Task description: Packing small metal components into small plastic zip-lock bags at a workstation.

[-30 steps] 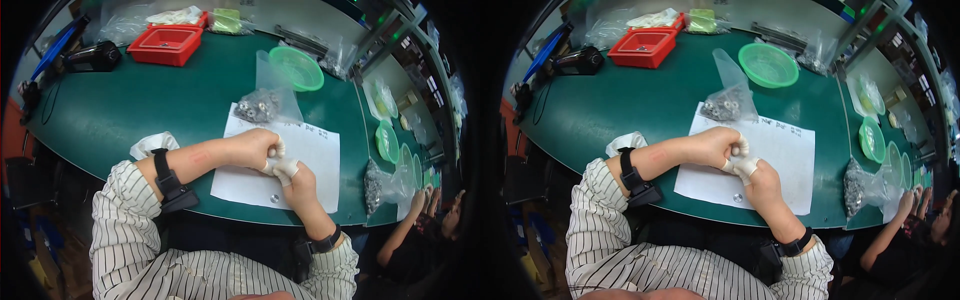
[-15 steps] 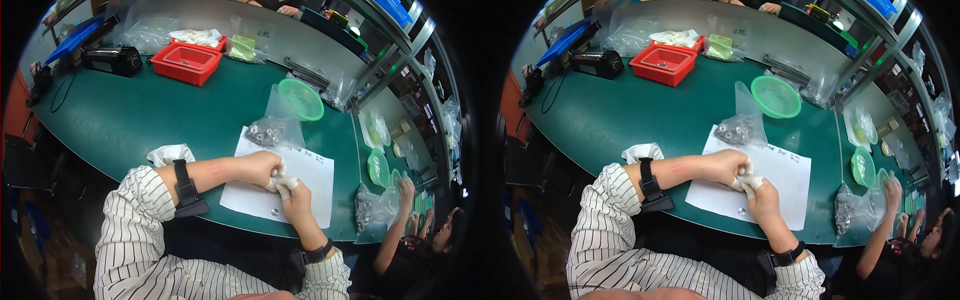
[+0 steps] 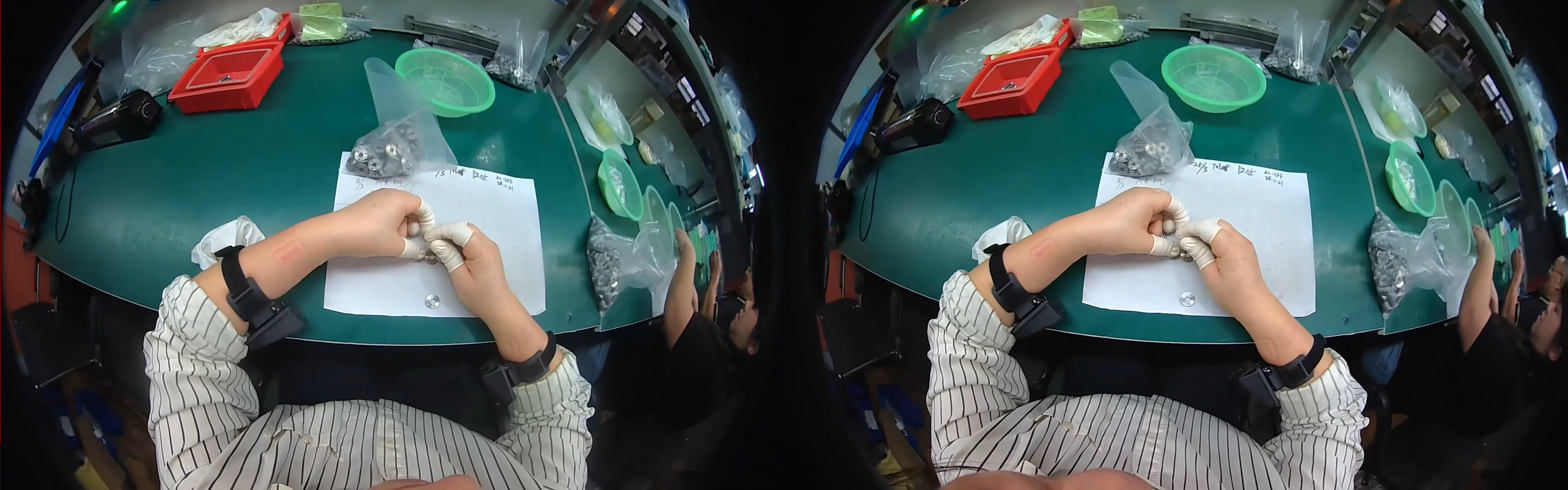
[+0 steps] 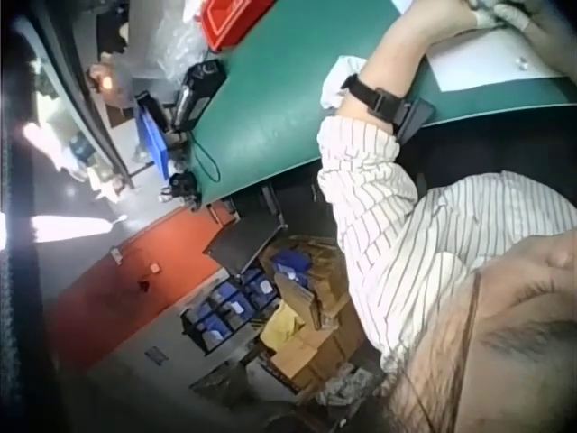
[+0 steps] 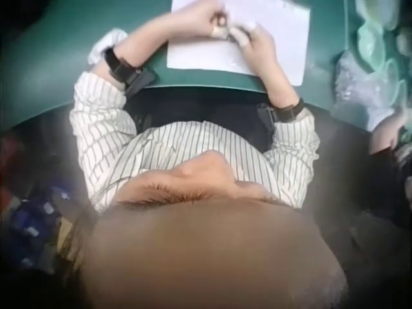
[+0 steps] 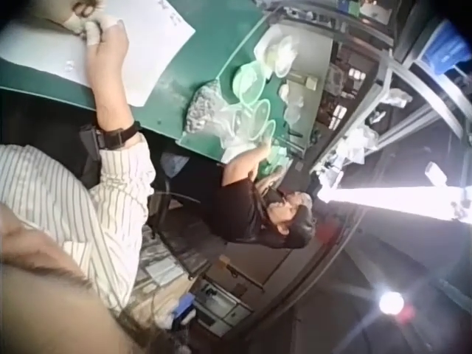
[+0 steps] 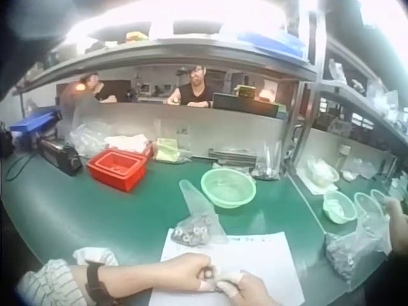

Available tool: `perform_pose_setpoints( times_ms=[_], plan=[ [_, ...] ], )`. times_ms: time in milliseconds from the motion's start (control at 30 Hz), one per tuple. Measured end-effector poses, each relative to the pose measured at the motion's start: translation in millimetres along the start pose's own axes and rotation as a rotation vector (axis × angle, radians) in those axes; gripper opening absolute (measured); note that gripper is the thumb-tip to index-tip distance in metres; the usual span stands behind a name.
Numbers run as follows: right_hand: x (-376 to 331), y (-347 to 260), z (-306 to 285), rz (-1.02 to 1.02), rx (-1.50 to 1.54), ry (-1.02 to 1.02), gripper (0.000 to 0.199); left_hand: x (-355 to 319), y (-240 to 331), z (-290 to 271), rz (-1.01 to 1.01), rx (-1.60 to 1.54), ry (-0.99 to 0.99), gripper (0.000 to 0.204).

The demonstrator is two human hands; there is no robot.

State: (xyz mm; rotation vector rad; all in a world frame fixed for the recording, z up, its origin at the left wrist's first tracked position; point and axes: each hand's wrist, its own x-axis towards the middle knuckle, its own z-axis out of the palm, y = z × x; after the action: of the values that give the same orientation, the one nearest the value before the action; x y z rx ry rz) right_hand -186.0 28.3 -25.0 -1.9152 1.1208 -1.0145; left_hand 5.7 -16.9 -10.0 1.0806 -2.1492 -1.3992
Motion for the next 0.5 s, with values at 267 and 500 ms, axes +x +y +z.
perform_pose_setpoints(
  times_ms=[267,500],
  plan=[
    [-7,6,-9,0.263,0.230,0.104,0.012,1,3,6,0.030,0.003,0.024,0.020],
    [-1,2,-19,0.388,0.498,0.110,0.013,4,-9,11,-0.002,-0.158,0.063,0.018]
  ],
)
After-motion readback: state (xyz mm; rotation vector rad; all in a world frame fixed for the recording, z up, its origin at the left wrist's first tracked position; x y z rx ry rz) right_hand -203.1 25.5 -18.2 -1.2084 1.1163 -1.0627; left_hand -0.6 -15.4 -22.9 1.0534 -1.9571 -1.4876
